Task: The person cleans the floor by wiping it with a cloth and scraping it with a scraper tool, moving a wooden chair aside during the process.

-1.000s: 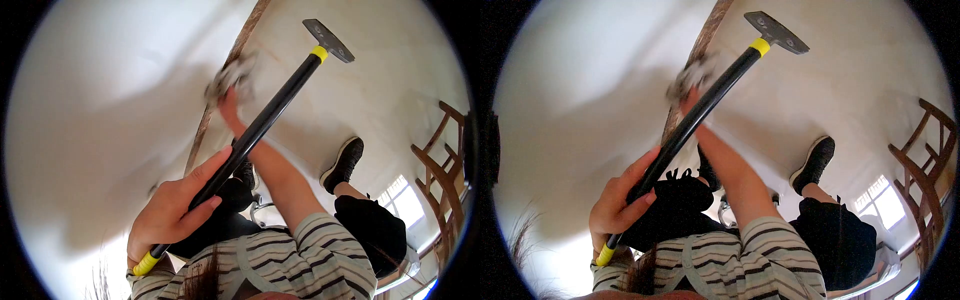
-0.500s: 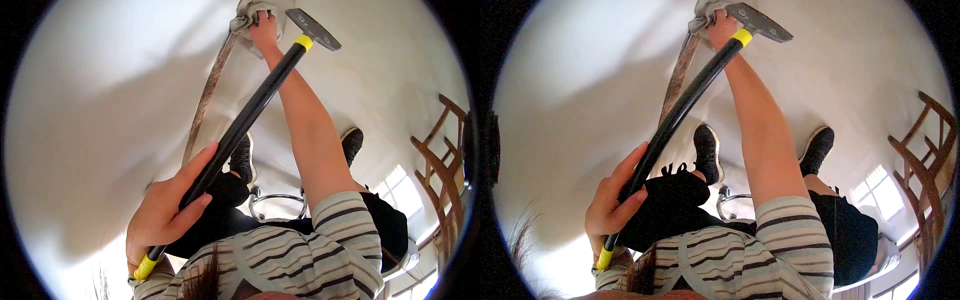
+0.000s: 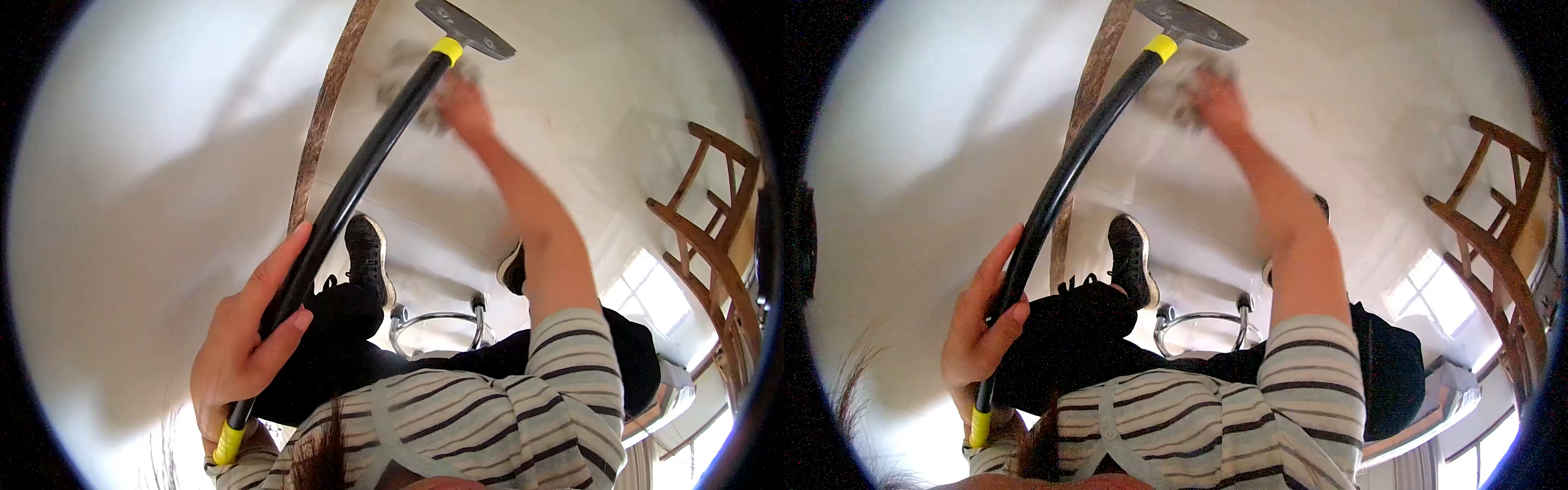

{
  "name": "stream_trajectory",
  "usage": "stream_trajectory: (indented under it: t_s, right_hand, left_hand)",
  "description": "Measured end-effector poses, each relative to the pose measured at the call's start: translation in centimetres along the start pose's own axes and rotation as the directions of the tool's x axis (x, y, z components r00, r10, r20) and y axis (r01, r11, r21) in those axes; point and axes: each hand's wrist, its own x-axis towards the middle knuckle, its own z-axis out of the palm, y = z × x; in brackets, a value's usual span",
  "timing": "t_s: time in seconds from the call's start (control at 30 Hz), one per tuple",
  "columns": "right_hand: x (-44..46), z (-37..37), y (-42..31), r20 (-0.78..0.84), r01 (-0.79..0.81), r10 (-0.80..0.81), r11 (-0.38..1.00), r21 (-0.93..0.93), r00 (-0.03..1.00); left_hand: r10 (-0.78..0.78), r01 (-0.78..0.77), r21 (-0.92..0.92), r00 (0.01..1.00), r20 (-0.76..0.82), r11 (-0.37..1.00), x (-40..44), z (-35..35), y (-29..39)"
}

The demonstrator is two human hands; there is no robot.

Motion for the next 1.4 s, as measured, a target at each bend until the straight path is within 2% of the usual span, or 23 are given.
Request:
stream_trajectory:
  t_s: [0.03, 0.07, 0.13, 0.17, 0.23, 0.27, 0.3, 0.4, 0.43, 0.53, 0.6, 0.67, 0.73, 0.83, 0.87, 0.97, 1.03, 1.1, 1.2, 1.23, 1.3, 1.33, 1.4]
  right_hand:
    - [1.4, 1.5, 3.8, -0.203, -0.098, 0.098, 0.995, 0.01, 0.974]
    - [3.1, 1.2, 6.7, -0.031, -0.273, 0.272, 0.962, -0.012, 0.962]
    - [4.9, -0.7, 10.7, -0.087, -0.484, 0.502, 0.859, 0.167, 0.86]
    - [5.5, -1.0, 11.2, -0.094, -0.483, 0.501, 0.86, 0.165, 0.86]
    - [6.0, -2.0, 11.9, 0.099, -0.458, 0.47, 0.881, -0.12, 0.877]
    - [4.4, -1.7, 10.0, -0.103, -0.414, 0.41, 0.91, -0.017, 0.906]
    - [2.5, -0.7, 7.6, -0.145, -0.262, 0.24, 0.952, -0.157, 0.96]
    - [-6.5, 0.0, -2.2, 0.17, 0.078, -0.101, 0.988, 0.134, 0.98]
    - [-9.7, 0.9, -5.0, 0.201, 0.224, -0.227, 0.974, 0.036, 0.953]
    - [-10.9, 0.2, -4.0, 0.144, 0.254, -0.294, 0.936, 0.244, 0.945]
    - [-7.6, 1.1, 0.6, 0.1, 0.15, -0.163, 0.981, 0.122, 0.982]
    - [-3.9, 0.8, 6.3, -0.002, -0.132, 0.132, 0.99, 0.058, 0.991]
    - [-0.1, -0.6, 10.9, 0.0, -0.39, 0.391, 0.92, 0.037, 0.92]
    - [0.9, -0.9, 12.1, 0.076, -0.531, 0.526, 0.833, 0.158, 0.847]
    - [-0.8, 0.3, 10.4, -0.003, -0.491, 0.491, 0.871, 0.014, 0.871]
    - [-8.8, -0.1, 1.7, 0.158, -0.361, 0.368, 0.93, -0.071, 0.916]
    - [-14.9, -3.8, -2.9, 0.332, -0.209, 0.207, 0.977, -0.031, 0.92]
    - [-17.8, -4.4, -4.7, 0.309, -0.247, 0.203, 0.963, 0.11, 0.929]
    - [-15.5, -4.5, -0.6, 0.339, -0.223, 0.239, 0.971, -0.086, 0.91]
    - [-13.8, -3.1, 2.1, 0.298, -0.328, 0.376, 0.924, -0.198, 0.877]
    - [-10.5, -1.7, 9.5, 0.237, -0.631, 0.59, 0.758, 0.165, 0.772]
    - [-9.2, -2.4, 13.2, 0.344, -0.571, 0.513, 0.816, 0.088, 0.786]
    - [-7.8, -5.9, 16.4, 0.366, -0.683, 0.59, 0.696, 0.222, 0.72]
  left_hand:
    - [0.003, -0.003, 0.004, 1.0, -0.012, 1.0, -0.1, 0.2, 0.2]
    - [0.012, -0.012, 0.008, 1.0, -0.026, 1.0, -0.3, 0.0, 0.6]
    - [0.003, -0.003, 0.006, 0.999, -0.032, 1.0, -0.3, 0.0, 1.0]
    - [-0.013, 0.013, -0.004, 0.999, -0.034, 1.0, -0.3, 0.0, 1.2]
    - [0.036, -0.037, -0.016, 0.996, -0.077, 0.999, -0.3, 0.6, 1.0]
    - [0.066, -0.069, -0.023, 0.993, -0.096, 0.997, -0.2, 0.6, 1.2]
    - [0.097, -0.101, -0.029, 0.989, -0.115, 0.994, -0.1, 0.6, 1.4]
    - [0.088, -0.087, 0.01, 0.989, -0.117, 0.996, 0.2, 0.1, 2.6]
    - [0.107, -0.107, 0.006, 0.989, -0.101, 0.994, 0.2, -0.1, 2.8]
    - [0.09, -0.091, 0.002, 0.994, -0.064, 0.996, 0.3, -0.3, 3.9]
    - [0.016, -0.016, -0.009, 0.999, -0.03, 1.0, 0.0, 0.2, 4.2]
    - [0.054, -0.054, -0.01, 0.998, -0.015, 0.998, 0.1, 0.3, 4.4]
    - [0.094, -0.092, 0.041, 0.995, -0.04, 0.995, 0.1, 0.6, 4.3]
    - [0.13, -0.124, 0.081, 0.989, -0.075, 0.989, -0.2, 0.3, 5.1]
    - [0.131, -0.125, 0.07, 0.987, -0.097, 0.99, -0.3, 0.1, 5.5]
    - [0.206, -0.195, 0.109, 0.973, -0.102, 0.975, -0.1, -1.0, 6.1]
    - [0.194, -0.188, 0.074, 0.977, -0.086, 0.979, 0.3, -1.8, 6.7]
    - [0.249, -0.247, 0.045, 0.965, -0.078, 0.968, 0.5, -2.1, 7.5]
    - [0.213, -0.211, 0.045, 0.975, -0.058, 0.976, 0.8, -1.5, 9.5]
    - [0.209, -0.206, 0.057, 0.977, -0.049, 0.977, 0.9, -1.1, 9.4]
    - [0.173, -0.172, 0.053, 0.985, -0.02, 0.984, 0.8, -0.1, 10.6]
    - [0.164, -0.162, 0.079, 0.986, -0.015, 0.984, 0.6, 0.0, 10.6]
    - [0.166, -0.17, 0.103, 0.985, 0.048, 0.98, 1.0, 0.3, 10.4]
